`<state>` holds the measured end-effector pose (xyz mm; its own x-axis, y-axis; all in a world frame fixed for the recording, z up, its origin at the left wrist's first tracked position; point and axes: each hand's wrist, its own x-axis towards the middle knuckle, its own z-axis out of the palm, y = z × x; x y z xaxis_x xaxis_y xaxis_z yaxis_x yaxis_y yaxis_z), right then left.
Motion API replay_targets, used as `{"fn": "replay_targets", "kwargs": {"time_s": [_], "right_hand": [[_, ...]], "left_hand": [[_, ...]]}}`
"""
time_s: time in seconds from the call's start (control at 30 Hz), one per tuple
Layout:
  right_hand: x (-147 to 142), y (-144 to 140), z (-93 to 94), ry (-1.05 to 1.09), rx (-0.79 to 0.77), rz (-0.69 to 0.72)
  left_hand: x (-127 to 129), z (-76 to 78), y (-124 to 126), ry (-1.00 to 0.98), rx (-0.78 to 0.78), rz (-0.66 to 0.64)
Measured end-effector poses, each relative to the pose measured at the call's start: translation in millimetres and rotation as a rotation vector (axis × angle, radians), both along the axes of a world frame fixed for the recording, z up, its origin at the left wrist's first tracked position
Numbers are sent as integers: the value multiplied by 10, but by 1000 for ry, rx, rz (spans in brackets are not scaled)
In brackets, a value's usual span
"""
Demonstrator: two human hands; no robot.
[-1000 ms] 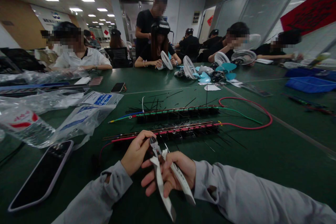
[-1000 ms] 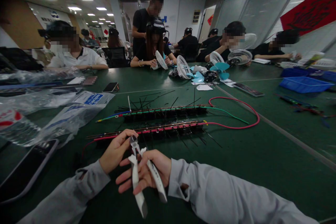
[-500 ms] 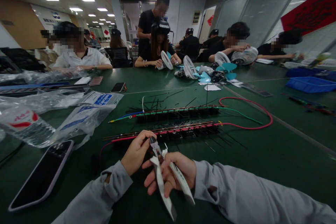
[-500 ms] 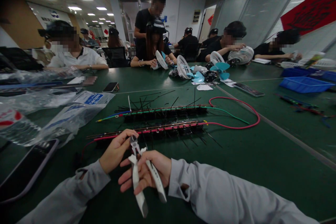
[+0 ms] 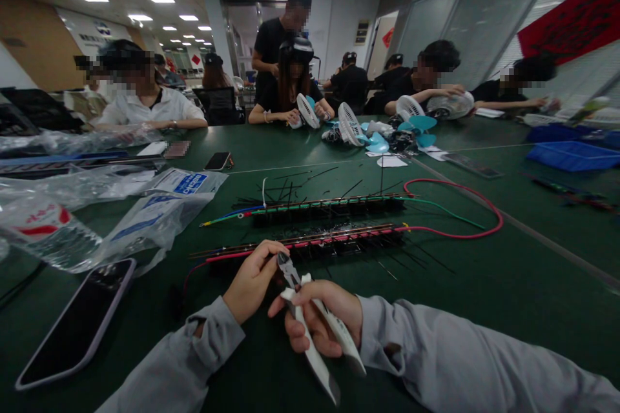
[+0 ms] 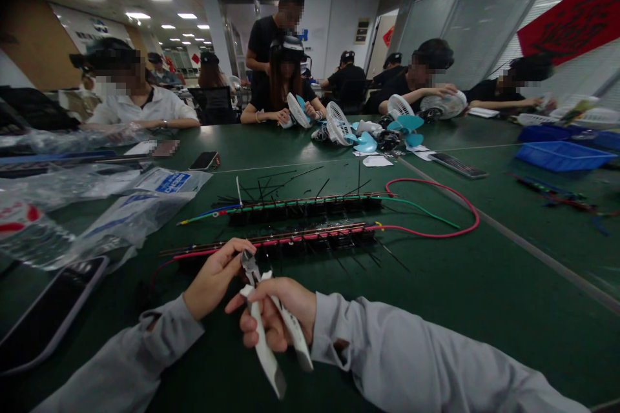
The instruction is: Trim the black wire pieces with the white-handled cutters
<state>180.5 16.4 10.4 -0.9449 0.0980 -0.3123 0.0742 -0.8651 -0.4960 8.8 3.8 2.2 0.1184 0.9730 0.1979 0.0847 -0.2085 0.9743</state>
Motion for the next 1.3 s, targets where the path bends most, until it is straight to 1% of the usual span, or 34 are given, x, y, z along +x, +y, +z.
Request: {"fn": "replay_targets", "kwargs": {"time_s": [0.3, 0.5, 0.93, 1.3], "right_hand": [[17, -8, 55, -17, -46, 29], [8, -22, 72, -43, -64, 23], [-2, -45, 109, -79, -38, 8], [-5, -34, 110, -82, -24, 36]], "left_hand": [[-13, -1, 0, -3, 13, -26], [-21, -18, -4, 3, 16, -22], [-29, -45, 10, 5, 11, -24], [-33, -31, 8, 1, 14, -32]]}}
